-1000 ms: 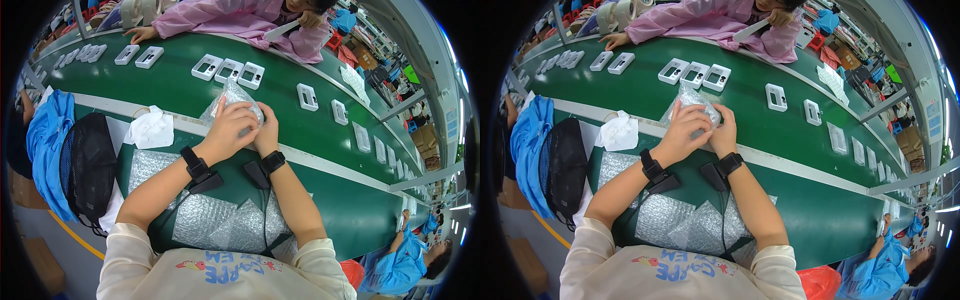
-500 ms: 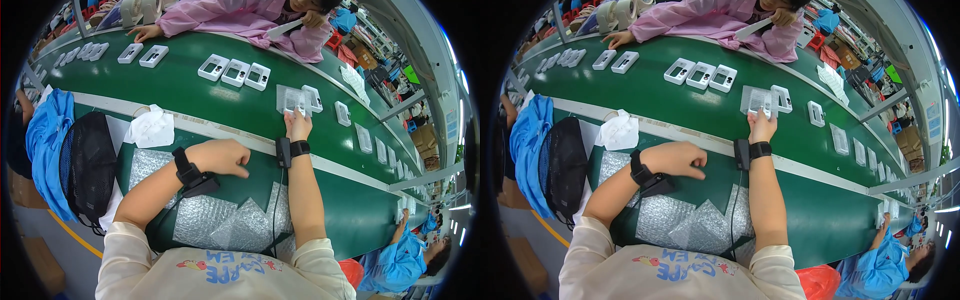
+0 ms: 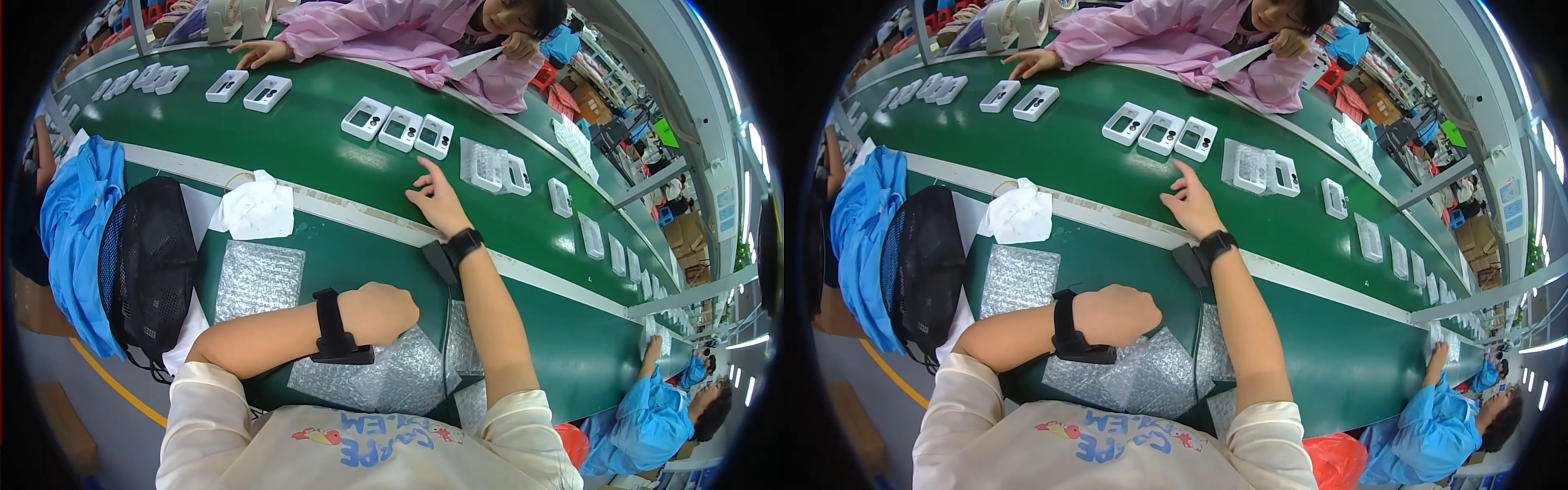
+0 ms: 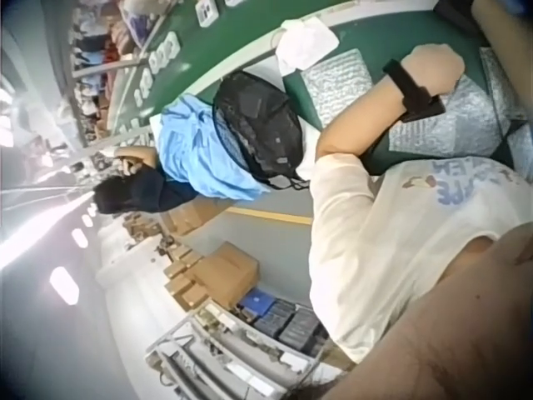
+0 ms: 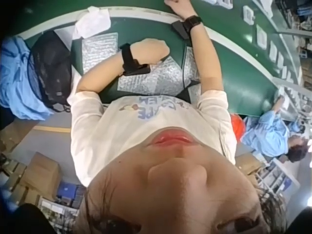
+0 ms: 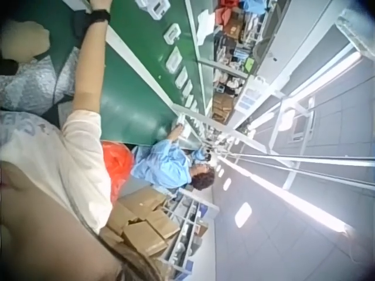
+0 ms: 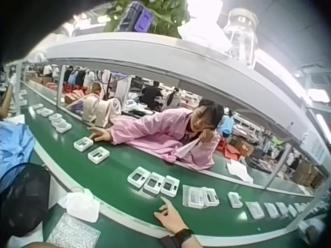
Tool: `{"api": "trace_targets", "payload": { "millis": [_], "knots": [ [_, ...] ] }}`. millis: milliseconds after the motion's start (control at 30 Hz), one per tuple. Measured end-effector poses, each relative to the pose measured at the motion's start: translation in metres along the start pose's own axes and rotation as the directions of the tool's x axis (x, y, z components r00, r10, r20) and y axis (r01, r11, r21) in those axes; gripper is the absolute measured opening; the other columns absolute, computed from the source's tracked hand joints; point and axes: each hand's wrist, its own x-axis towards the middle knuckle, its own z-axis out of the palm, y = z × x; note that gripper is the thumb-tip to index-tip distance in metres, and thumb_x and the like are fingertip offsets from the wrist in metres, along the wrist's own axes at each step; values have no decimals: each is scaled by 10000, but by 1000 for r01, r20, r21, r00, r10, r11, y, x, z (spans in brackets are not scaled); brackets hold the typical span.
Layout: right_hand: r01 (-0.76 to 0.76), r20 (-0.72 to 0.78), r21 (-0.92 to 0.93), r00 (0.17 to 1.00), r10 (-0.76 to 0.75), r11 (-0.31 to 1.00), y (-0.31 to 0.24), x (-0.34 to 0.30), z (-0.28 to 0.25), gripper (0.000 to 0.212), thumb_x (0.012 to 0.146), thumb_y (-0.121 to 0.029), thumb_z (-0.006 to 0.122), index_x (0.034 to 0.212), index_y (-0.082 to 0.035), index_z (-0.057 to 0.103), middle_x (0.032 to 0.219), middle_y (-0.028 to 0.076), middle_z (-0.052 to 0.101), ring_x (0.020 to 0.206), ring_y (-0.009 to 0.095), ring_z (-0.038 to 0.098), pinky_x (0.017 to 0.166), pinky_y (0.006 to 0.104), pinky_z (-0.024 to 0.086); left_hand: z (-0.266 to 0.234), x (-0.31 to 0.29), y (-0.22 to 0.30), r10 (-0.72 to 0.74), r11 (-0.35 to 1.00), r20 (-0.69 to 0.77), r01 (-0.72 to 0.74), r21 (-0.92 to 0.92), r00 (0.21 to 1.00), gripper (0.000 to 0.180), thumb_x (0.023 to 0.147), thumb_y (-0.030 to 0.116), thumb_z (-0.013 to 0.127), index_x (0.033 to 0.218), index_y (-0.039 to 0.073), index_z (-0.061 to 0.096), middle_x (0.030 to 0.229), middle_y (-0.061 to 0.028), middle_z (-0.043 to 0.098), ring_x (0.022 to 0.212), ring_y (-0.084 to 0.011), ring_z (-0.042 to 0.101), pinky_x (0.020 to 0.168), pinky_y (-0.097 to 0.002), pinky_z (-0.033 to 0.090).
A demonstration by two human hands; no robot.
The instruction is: The person packages white plastic housings by hand, picking up each item from the conveyor belt, sliding it into a bubble wrap sleeve, and placing the wrapped item back onto the belt.
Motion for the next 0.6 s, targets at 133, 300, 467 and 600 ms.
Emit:
{"api": "trace_targets", "payload": {
  "millis": [133, 300, 467, 600],
  "knots": [
    [-82, -6, -614, 995, 99, 785, -37, 22, 10, 590, 799, -374, 558, 1310, -177, 335, 1048, 180, 565, 905, 312, 582, 822, 358, 441, 3, -5, 5, 29, 1000, -36, -29, -8, 999, 134, 613, 35, 611, 719, -41, 581, 676, -201, 591, 661, -346, 607, 558, -391, 492],
    [-139, 1, -641, 983, 182, 754, -32, 51, 8, 637, 775, -492, 523, 1320, -255, 294, 1027, 174, 591, 938, 335, 566, 797, 411, 451, 18, -5, 8, 17, 999, -111, -13, 34, 994, 89, 616, 54, 604, 661, -21, 590, 667, -192, 594, 653, -338, 610, 546, -398, 490],
    [-98, -29, -539, 995, 98, 837, -4, 59, -5, 546, 780, -492, 523, 1216, -179, 426, 1019, 175, 596, 931, 320, 573, 774, 387, 455, 14, -3, 10, 52, 995, -2, -52, 85, 999, 95, 616, 48, 589, 691, -10, 590, 686, -184, 601, 652, -336, 613, 542, -397, 491],
    [-173, -41, -332, 985, 169, 927, 11, 54, -15, 476, 775, -461, 540, 1098, -113, 508, 983, 186, 598, 860, 308, 593, 739, 366, 460, -11, -11, -16, -13, 997, -220, 30, 75, 975, 189, 624, 34, 570, 810, -4, 573, 723, -184, 601, 689, -339, 604, 576, -400, 481]
  ]
}}
